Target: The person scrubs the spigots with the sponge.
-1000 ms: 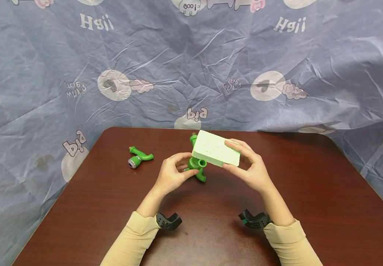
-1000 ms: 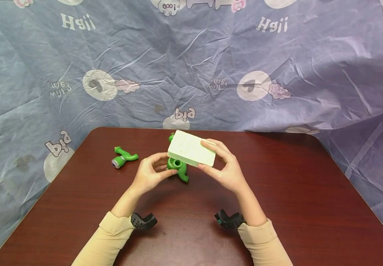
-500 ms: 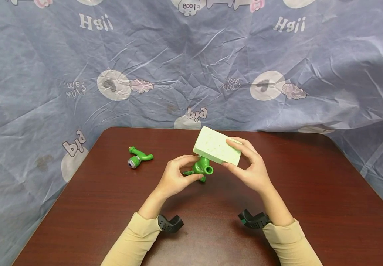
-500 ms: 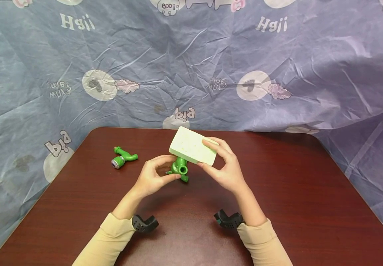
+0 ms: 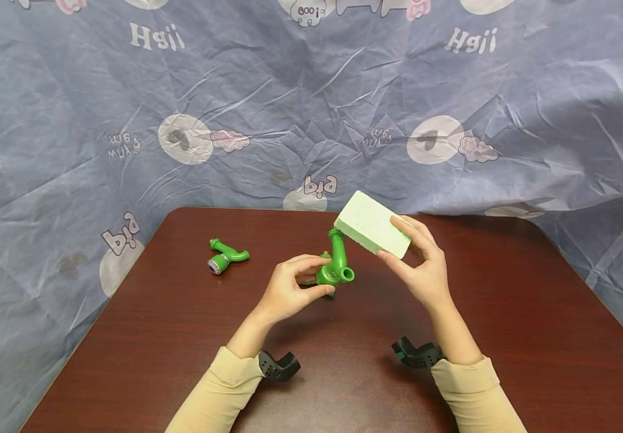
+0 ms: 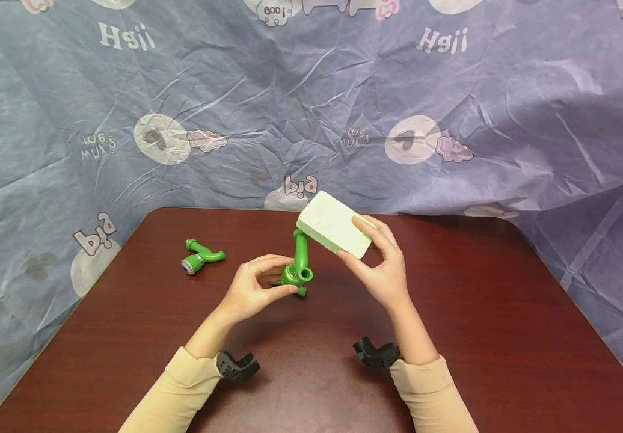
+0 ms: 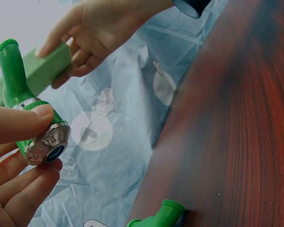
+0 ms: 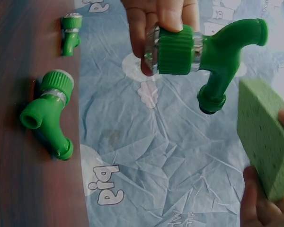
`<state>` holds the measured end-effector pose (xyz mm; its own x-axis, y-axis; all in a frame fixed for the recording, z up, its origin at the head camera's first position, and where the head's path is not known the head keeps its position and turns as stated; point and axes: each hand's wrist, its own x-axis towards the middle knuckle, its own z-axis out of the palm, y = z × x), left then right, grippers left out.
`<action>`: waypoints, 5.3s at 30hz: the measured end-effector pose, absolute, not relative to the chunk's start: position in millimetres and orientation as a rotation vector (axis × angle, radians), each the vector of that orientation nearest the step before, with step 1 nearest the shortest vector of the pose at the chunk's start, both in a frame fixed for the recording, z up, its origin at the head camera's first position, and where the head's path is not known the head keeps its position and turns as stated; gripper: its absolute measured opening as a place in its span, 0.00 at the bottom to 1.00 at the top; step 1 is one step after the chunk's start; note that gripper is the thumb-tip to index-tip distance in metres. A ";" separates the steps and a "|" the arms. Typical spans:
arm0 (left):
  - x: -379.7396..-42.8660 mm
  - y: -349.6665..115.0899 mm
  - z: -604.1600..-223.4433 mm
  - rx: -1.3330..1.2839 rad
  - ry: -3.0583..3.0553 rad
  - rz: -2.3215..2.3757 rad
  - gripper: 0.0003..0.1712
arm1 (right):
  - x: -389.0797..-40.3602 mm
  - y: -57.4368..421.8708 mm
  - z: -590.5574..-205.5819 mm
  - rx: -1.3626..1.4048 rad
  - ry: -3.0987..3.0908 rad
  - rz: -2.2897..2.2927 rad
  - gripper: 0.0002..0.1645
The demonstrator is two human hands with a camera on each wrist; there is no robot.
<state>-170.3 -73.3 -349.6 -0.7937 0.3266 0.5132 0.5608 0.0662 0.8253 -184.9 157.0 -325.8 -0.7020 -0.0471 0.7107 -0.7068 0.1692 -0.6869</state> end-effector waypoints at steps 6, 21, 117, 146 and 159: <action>-171.3 -73.6 -350.3 -0.906 -2.153 -1.784 0.22 | -182.0 158.3 -325.1 0.968 -2.027 1.599 0.35; -171.2 -73.3 -351.5 -0.952 -2.124 -1.755 0.24 | -184.1 151.5 -326.9 0.706 -1.980 1.512 0.34; -193.4 -83.0 -368.5 -0.530 -1.774 -2.065 0.28 | -190.4 141.4 -343.6 0.785 -2.064 1.166 0.35; -177.8 -78.9 -348.0 -0.405 -1.826 -1.938 0.28 | -174.1 133.0 -325.5 0.829 -2.097 1.175 0.32; -179.2 -84.0 -346.7 -0.380 -1.911 -1.865 0.24 | -178.2 155.5 -321.4 0.930 -2.220 1.265 0.33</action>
